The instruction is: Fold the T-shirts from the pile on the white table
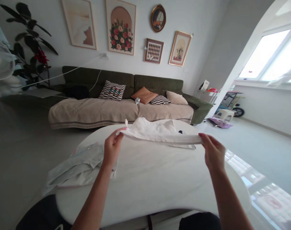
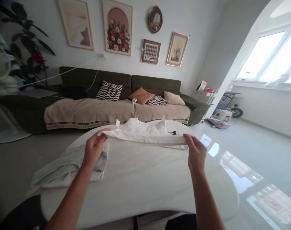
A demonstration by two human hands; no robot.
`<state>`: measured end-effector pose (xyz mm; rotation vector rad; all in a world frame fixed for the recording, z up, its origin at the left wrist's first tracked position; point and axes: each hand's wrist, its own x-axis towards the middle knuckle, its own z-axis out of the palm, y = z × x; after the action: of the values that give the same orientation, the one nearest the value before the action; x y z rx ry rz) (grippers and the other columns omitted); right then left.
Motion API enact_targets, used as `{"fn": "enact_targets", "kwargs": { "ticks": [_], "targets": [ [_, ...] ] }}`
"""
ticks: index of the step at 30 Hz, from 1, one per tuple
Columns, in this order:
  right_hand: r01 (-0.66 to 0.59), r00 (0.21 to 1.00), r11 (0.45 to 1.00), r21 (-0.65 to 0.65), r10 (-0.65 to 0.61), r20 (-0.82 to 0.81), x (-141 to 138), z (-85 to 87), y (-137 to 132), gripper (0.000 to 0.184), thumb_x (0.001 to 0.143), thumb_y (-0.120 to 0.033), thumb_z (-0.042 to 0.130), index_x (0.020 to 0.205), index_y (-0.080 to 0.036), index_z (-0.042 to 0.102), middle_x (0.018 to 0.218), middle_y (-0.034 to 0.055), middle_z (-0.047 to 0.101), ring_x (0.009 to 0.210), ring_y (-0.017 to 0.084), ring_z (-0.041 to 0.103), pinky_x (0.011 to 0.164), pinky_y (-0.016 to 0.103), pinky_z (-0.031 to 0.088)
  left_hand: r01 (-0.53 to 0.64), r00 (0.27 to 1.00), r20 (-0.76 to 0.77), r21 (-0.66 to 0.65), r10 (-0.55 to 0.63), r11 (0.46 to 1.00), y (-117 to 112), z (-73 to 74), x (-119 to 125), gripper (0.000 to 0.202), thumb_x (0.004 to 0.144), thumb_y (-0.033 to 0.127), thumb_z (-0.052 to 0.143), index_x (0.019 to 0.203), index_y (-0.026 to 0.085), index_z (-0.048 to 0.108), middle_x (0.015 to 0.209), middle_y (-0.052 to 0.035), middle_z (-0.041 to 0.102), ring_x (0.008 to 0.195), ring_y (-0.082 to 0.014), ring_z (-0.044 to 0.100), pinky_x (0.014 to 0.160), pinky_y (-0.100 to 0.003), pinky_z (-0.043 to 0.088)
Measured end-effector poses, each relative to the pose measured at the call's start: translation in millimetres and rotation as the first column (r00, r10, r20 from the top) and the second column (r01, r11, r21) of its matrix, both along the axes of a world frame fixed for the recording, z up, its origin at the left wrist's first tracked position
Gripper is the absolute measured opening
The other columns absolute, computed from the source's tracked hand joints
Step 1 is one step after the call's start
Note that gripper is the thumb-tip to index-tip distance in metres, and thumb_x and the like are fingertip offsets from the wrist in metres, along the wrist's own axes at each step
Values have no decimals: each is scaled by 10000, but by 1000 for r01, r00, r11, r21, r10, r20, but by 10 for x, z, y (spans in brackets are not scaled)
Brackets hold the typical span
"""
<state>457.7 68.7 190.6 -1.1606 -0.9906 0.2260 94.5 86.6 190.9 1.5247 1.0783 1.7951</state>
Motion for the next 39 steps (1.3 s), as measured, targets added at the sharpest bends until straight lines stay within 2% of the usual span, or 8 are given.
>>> {"fn": "enact_targets", "kwargs": {
  "ticks": [2, 6, 9, 17, 23, 28, 33, 39],
  "targets": [
    [-33, 999, 976, -213, 30, -15, 38, -493, -122, 381, 647, -438, 632, 891, -148, 673, 801, 48, 665, 737, 162, 577, 672, 286, 448, -6, 990, -141, -88, -7, 996, -134, -473, 51, 294, 768, 325, 529, 988, 164, 638, 1027, -55, 659, 989, -199, 589, 869, -295, 457],
    [12, 991, 833, -553, 62, 115, 99, -1351, -363, 453, 618, -510, 574, 836, -128, 686, 674, 64, 668, 629, 190, 585, 568, 279, 436, 40, 927, -358, -213, -117, 976, -384, -1431, 102, 234, 737, 181, 469, 853, 185, 672, 1000, -66, 668, 970, -185, 602, 892, -338, 455],
    [18, 984, 783, -622, 96, 149, 98, -1704, -527, 382, 569, -492, 585, 710, -154, 695, 640, 67, 672, 595, 210, 594, 563, 291, 428, 66, 842, -492, -312, -221, 948, -633, -1824, 60, 300, 695, 94, 448, 849, 206, 679, 1016, -54, 662, 972, -179, 600, 910, -342, 445],
    [188, 922, 692, -697, 120, 367, 191, -1936, -854, 383, 683, -479, 439, 787, -195, 675, 677, 36, 666, 635, 192, 588, 601, 267, 409, 125, 723, -613, -339, -320, 932, -1089, -1807, -76, 307, 758, 109, 418, 909, 223, 660, 917, -44, 648, 894, -159, 589, 814, -266, 472],
    [179, 793, 541, -822, 415, 446, 329, -1956, -922, 318, 742, -432, 394, 786, -235, 640, 525, 2, 589, 534, 162, 542, 544, 246, 353, 78, 630, -731, -275, -261, 958, -1158, -1773, -162, 399, 612, 41, 420, 865, 221, 670, 853, -32, 658, 814, -180, 568, 783, -322, 475],
    [341, 724, 553, -760, 361, 588, 287, -1682, -400, 280, 791, -324, 374, 719, -202, 616, 648, 43, 626, 598, 140, 530, 548, 233, 310, 2, 645, -741, -245, -188, 970, -801, -1617, 180, 392, 793, 157, 334, 1041, 239, 627, 1033, -34, 643, 998, -164, 549, 916, -326, 427],
    [346, 705, 546, -763, 385, 596, 139, -1671, 356, 316, 848, -263, 356, 650, -168, 583, 633, 25, 592, 596, 102, 510, 577, 222, 345, -86, 474, -865, -230, -164, 969, -461, -1851, 543, 461, 849, 377, 361, 1291, 259, 424, 1327, -52, 453, 1246, -234, 356, 1039, -437, 266],
    [404, 722, 500, -766, 341, 603, 282, -1738, 931, 278, 849, -387, 483, 957, -142, 560, 930, 26, 593, 810, 127, 570, 738, 336, 473, -170, 355, -917, -252, -179, 953, -453, -1989, 538, 494, 864, 465, 332, 1342, 344, 290, 1433, -30, 274, 1314, -292, 207, 1038, -528, 178]
  ]
}}
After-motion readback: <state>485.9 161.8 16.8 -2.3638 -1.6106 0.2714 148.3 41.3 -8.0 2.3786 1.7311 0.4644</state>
